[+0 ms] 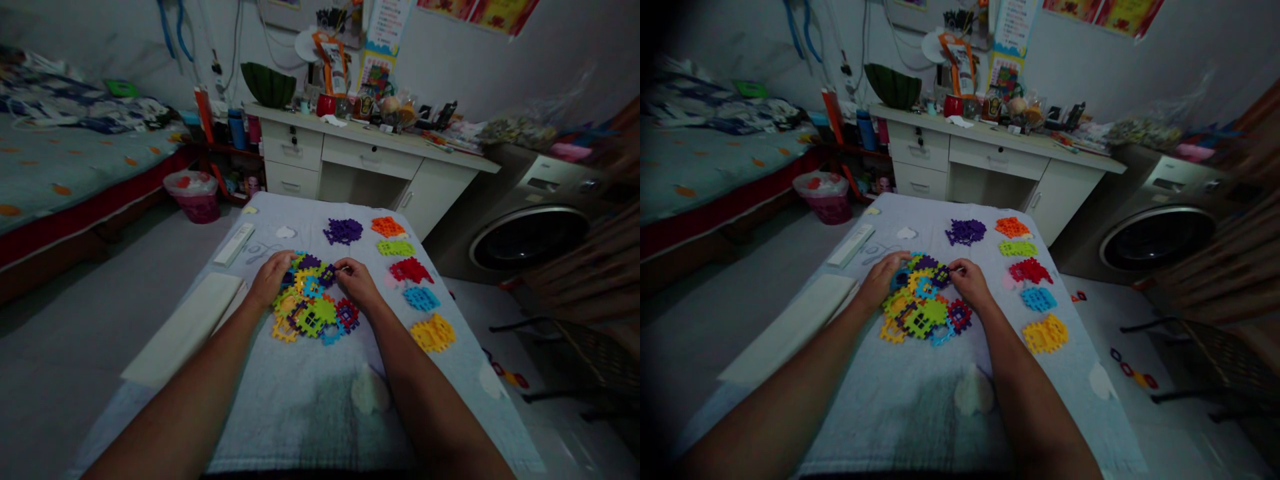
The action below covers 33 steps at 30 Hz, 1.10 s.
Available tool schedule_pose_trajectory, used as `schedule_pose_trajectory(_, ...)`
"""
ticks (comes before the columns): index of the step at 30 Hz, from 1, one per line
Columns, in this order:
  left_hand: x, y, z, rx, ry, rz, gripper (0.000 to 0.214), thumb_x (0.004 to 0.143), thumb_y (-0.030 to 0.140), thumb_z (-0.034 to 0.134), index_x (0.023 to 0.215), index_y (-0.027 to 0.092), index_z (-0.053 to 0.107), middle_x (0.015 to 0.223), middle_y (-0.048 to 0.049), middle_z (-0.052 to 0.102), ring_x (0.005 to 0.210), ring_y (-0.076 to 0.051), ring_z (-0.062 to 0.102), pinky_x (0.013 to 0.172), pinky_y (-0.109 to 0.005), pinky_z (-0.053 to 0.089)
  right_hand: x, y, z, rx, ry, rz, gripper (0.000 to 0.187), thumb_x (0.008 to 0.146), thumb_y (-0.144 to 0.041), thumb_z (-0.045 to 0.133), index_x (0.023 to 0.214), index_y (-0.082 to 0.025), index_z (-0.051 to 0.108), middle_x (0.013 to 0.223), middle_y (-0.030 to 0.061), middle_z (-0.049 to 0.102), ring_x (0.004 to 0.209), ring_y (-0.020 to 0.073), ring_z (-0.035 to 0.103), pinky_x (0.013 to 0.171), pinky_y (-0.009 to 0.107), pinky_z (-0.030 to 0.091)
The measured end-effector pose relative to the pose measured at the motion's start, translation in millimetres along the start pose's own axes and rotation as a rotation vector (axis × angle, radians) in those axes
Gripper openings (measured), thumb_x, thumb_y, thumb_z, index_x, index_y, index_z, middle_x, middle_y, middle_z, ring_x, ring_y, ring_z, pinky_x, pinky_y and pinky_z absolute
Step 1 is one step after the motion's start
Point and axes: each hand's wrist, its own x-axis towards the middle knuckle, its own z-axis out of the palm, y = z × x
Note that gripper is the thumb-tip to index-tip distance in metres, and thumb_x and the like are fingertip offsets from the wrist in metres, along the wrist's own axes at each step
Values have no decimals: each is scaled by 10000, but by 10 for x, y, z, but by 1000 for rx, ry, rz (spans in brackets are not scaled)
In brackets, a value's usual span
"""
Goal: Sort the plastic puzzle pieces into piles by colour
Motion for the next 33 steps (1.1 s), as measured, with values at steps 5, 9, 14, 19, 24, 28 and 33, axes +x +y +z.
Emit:
schedule_pose_trajectory(5, -13, 12, 30, -38, -51, -20, 566, 918, 634, 387, 1080, 177, 678, 1265, -101, 646, 1243, -259, 545, 1127, -414, 372, 31, 30, -45, 197, 126, 71, 285, 680, -375, 620, 901, -212, 544, 666, -37, 607, 531, 107, 543, 524, 223, 433)
schedule_pose_trajectory(9, -14, 11, 28, 59, -17, 61, 497, 931, 578, 409, 1048, 185, 689, 1222, -87, 645, 1211, -247, 553, 1127, -407, 366, 87, 20, -103, 193, 261, 51, 296, 664, -376, 624, 897, -205, 557, 718, -21, 627, 578, 118, 587, 559, 238, 472)
schedule_pose_trajectory(14, 8, -9, 14, 82, 22, 81, 453, 934, 525, 420, 1023, 170, 687, 1186, -92, 643, 1178, -240, 568, 1110, -405, 382, 333, 0, -247, 94, 396, 13, 286, 659, -380, 605, 873, -191, 605, 780, 21, 671, 682, 160, 639, 633, 277, 506)
schedule_pose_trajectory(19, 26, -23, 22, 77, 15, 62, 435, 920, 525, 443, 1014, 178, 689, 1162, -88, 658, 1159, -243, 580, 1087, -412, 407, 782, 40, -341, -61, 474, -63, 253, 661, -334, 588, 836, -175, 678, 802, 45, 698, 748, 196, 644, 729, 322, 519)
schedule_pose_trajectory(24, 24, -26, 26, 89, -9, 53, 431, 918, 523, 446, 1024, 187, 695, 1155, -80, 666, 1142, -237, 592, 1078, -408, 420, 1133, 25, -314, -298, 517, -163, 276, 713, -209, 539, 916, -156, 719, 957, 82, 691, 927, 214, 620, 911, 357, 489)
schedule_pose_trajectory(28, 20, -33, 33, 102, -16, 41, 434, 920, 525, 443, 1028, 190, 697, 1186, -78, 664, 1166, -235, 588, 1086, -406, 414, 1202, -1, -246, -494, 428, -178, 345, 741, -136, 508, 1017, -130, 715, 1108, 126, 639, 1042, 226, 580, 1005, 373, 441)
schedule_pose_trajectory(33, 19, -15, 47, 109, -56, 29, 448, 916, 529, 442, 1026, 180, 702, 1200, -92, 663, 1180, -236, 584, 1095, -409, 402, 1102, -5, -180, -755, 280, -74, 403, 755, -85, 515, 1106, -168, 694, 1222, 118, 610, 1150, 266, 523, 1032, 416, 395)
